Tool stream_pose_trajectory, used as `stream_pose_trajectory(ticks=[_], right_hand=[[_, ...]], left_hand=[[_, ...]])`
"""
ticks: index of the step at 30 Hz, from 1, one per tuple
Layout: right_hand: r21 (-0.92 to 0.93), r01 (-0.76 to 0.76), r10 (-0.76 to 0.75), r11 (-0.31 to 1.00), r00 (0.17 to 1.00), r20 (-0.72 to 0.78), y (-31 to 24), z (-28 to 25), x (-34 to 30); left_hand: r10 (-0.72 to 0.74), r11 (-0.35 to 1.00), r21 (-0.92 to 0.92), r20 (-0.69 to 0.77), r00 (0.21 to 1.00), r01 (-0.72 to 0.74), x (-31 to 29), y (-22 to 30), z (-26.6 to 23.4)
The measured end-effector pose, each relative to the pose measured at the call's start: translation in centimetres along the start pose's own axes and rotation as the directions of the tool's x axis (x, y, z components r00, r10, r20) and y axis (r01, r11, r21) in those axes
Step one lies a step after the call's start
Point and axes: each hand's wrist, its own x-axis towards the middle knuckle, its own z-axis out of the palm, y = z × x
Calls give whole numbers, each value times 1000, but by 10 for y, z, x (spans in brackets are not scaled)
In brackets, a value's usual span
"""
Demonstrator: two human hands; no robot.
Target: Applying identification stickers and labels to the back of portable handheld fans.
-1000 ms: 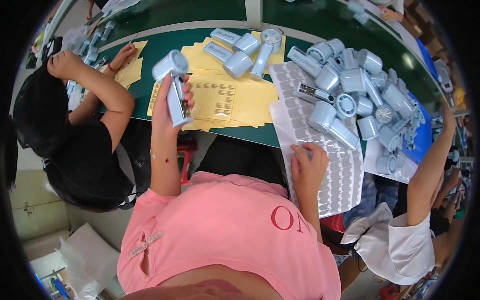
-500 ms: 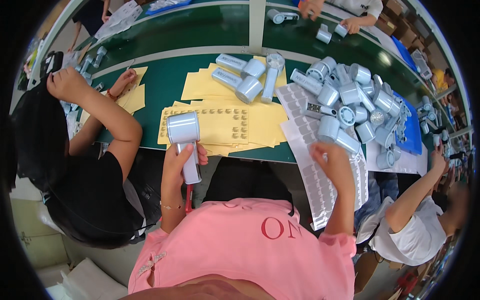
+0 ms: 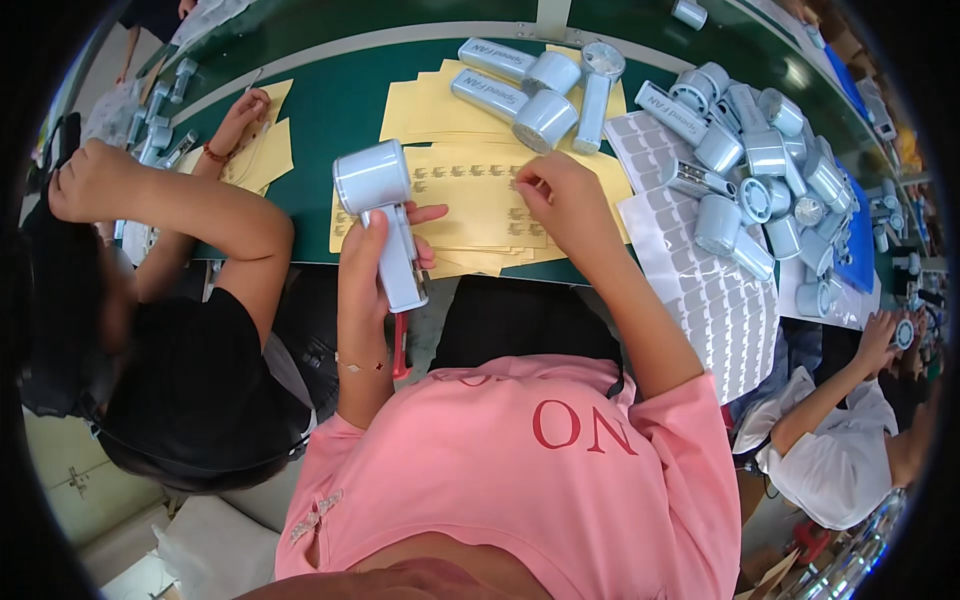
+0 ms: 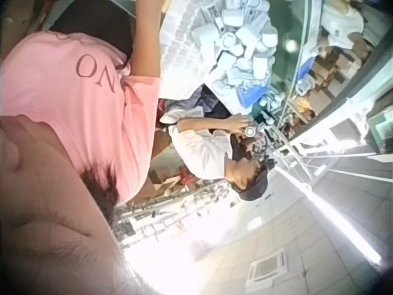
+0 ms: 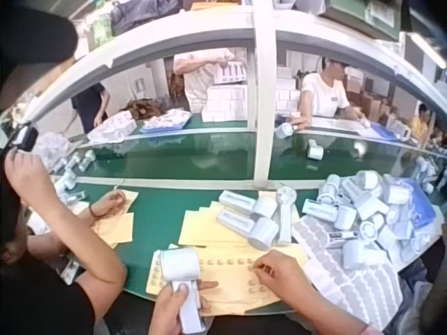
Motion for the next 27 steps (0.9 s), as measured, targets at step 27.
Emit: stream_pose_trajectory(ticks=[27], right_hand=[[305, 231, -347, 924, 842, 414, -99, 165, 238]], left_hand=[[426, 665, 685, -21, 904, -298, -15, 1, -51]])
